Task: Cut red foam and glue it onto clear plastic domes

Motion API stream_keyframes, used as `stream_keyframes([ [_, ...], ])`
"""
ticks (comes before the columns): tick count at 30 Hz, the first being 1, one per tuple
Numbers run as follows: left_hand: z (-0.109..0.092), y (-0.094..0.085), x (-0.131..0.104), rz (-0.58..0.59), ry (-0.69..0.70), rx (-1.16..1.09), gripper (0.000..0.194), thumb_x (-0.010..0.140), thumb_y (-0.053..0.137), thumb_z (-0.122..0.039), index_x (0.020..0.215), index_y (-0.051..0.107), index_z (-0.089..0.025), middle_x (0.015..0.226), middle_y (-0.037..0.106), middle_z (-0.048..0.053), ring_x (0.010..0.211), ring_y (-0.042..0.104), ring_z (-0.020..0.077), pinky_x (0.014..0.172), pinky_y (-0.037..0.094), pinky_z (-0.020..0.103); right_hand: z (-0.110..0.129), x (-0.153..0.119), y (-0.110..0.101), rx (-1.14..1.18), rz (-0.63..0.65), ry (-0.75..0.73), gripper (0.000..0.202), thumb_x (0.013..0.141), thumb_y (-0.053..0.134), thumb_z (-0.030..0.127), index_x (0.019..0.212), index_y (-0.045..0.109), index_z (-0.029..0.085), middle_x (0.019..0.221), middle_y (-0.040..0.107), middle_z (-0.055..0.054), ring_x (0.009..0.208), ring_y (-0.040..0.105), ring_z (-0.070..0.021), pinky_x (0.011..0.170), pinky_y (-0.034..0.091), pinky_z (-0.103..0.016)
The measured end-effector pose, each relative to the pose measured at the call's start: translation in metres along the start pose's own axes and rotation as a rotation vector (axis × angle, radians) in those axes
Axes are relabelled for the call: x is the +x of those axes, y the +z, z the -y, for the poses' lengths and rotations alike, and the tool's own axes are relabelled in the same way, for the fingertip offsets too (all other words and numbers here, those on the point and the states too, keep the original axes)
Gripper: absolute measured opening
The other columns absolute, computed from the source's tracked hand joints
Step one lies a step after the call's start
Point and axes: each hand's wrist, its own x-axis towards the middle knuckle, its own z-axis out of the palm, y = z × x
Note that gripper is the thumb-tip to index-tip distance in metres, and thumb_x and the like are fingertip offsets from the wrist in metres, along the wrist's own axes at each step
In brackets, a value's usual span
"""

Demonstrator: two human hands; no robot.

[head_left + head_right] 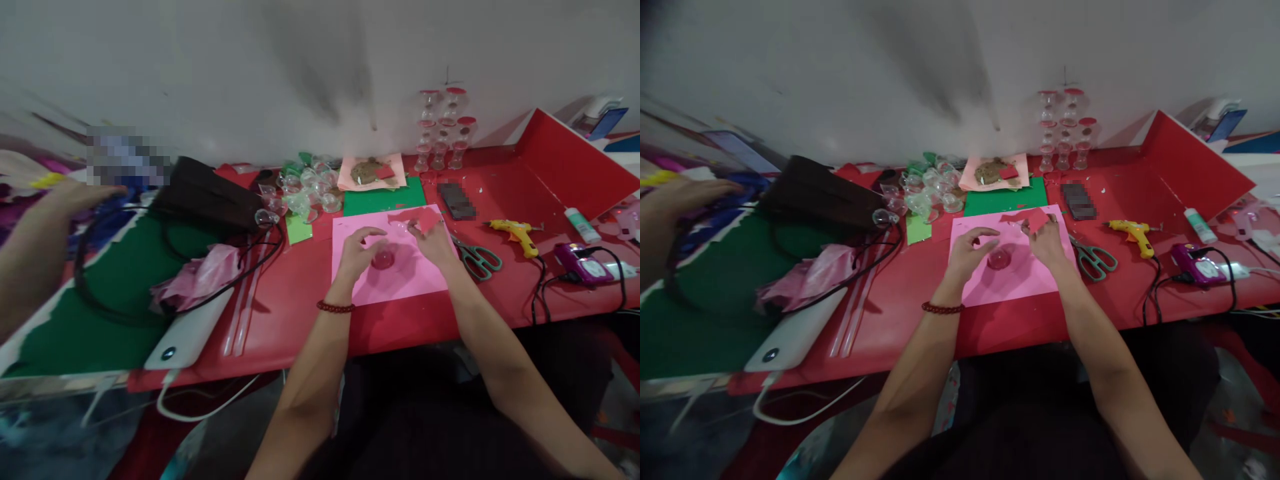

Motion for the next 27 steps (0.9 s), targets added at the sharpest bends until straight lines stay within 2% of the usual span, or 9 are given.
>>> stream_keyframes([
  [2,-0.004,0.003,-0.002,-0.153,0.008,-0.092,0.022,0.080,0.071,-0.041,0.076,0.070,-0.018,0.080,0.070,0.005,0.078,0.063,0.0168,0.076,0.050,0.031,0.010,0.000,-0.005,0.088,-0.080,-0.033,0.013,0.091,0.058,0.021,0.093,0.072,0.021,0.102,0.076,-0.011,0.103,0.066,-0.0271,0.094,0.050,-0.044],
  [3,-0.006,0.005,-0.003,-0.156,-0.007,-0.156,0.026,0.081,0.070,-0.044,0.080,0.069,-0.018,0.080,0.069,0.005,0.077,0.063,0.0161,0.074,0.050,0.030,0.016,-0.001,-0.006,0.130,-0.111,-0.047,0.014,0.090,0.059,0.020,0.093,0.072,0.022,0.103,0.077,-0.010,0.104,0.067,-0.0272,0.094,0.051,-0.044],
  [6,-0.010,0.012,-0.007,-0.017,-0.060,-0.341,0.043,0.076,0.077,-0.052,0.104,0.064,-0.022,0.099,0.068,0.006,0.085,0.066,0.0155,0.072,0.052,0.028,0.032,-0.006,-0.005,0.197,-0.127,-0.093,0.014,0.081,0.063,0.016,0.086,0.075,0.024,0.100,0.079,-0.009,0.103,0.069,-0.0284,0.094,0.053,-0.046],
  [8,-0.013,0.017,-0.011,0.033,-0.087,-0.431,0.047,0.075,0.079,-0.054,0.105,0.061,-0.024,0.100,0.066,0.004,0.088,0.066,0.0149,0.075,0.053,0.028,0.042,-0.011,0.000,0.224,-0.092,-0.097,0.015,0.077,0.064,0.015,0.082,0.076,0.024,0.096,0.080,-0.008,0.100,0.071,-0.0288,0.092,0.055,-0.045],
  [13,-0.018,0.019,-0.012,-0.006,-0.121,-0.576,0.045,0.071,0.082,-0.056,0.093,0.062,-0.022,0.090,0.066,0.002,0.083,0.066,0.0145,0.077,0.054,0.028,0.062,-0.018,0.009,0.353,-0.042,-0.059,0.013,0.080,0.067,0.021,0.075,0.078,0.025,0.088,0.081,-0.005,0.090,0.075,-0.0269,0.086,0.058,-0.041],
  [18,-0.022,0.023,-0.010,-0.001,-0.197,-0.659,0.048,0.073,0.076,-0.064,0.086,0.061,-0.021,0.082,0.064,0.000,0.071,0.062,0.0120,0.065,0.053,0.026,0.076,-0.017,0.008,0.467,0.005,0.033,0.012,0.085,0.071,0.024,0.076,0.079,0.026,0.083,0.080,-0.001,0.078,0.073,-0.0201,0.077,0.058,-0.035],
  [21,-0.024,0.025,-0.010,-0.025,-0.272,-0.677,0.053,0.080,0.064,-0.072,0.088,0.065,-0.020,0.085,0.067,0.004,0.066,0.060,0.0114,0.059,0.051,0.025,0.077,-0.015,0.006,0.441,0.011,0.017,0.003,0.079,0.080,0.024,0.079,0.079,0.026,0.083,0.079,-0.001,0.083,0.070,-0.0209,0.083,0.056,-0.038],
  [24,-0.022,0.022,-0.009,-0.043,-0.327,-0.693,0.056,0.084,0.058,-0.073,0.082,0.066,-0.018,0.082,0.067,0.005,0.061,0.058,0.0101,0.052,0.047,0.024,0.076,-0.015,0.003,0.377,0.024,-0.067,0.012,0.076,0.084,0.025,0.087,0.079,0.027,0.090,0.078,-0.004,0.094,0.068,-0.0228,0.091,0.052,-0.043],
  [27,-0.019,0.019,-0.007,-0.017,-0.351,-0.707,0.056,0.086,0.054,-0.073,0.082,0.067,-0.018,0.080,0.066,0.005,0.062,0.058,0.0106,0.051,0.045,0.023,0.074,-0.015,0.003,0.320,0.008,-0.102,0.018,0.075,0.085,0.029,0.092,0.080,0.028,0.095,0.077,-0.005,0.100,0.065,-0.0243,0.091,0.051,-0.044],
])
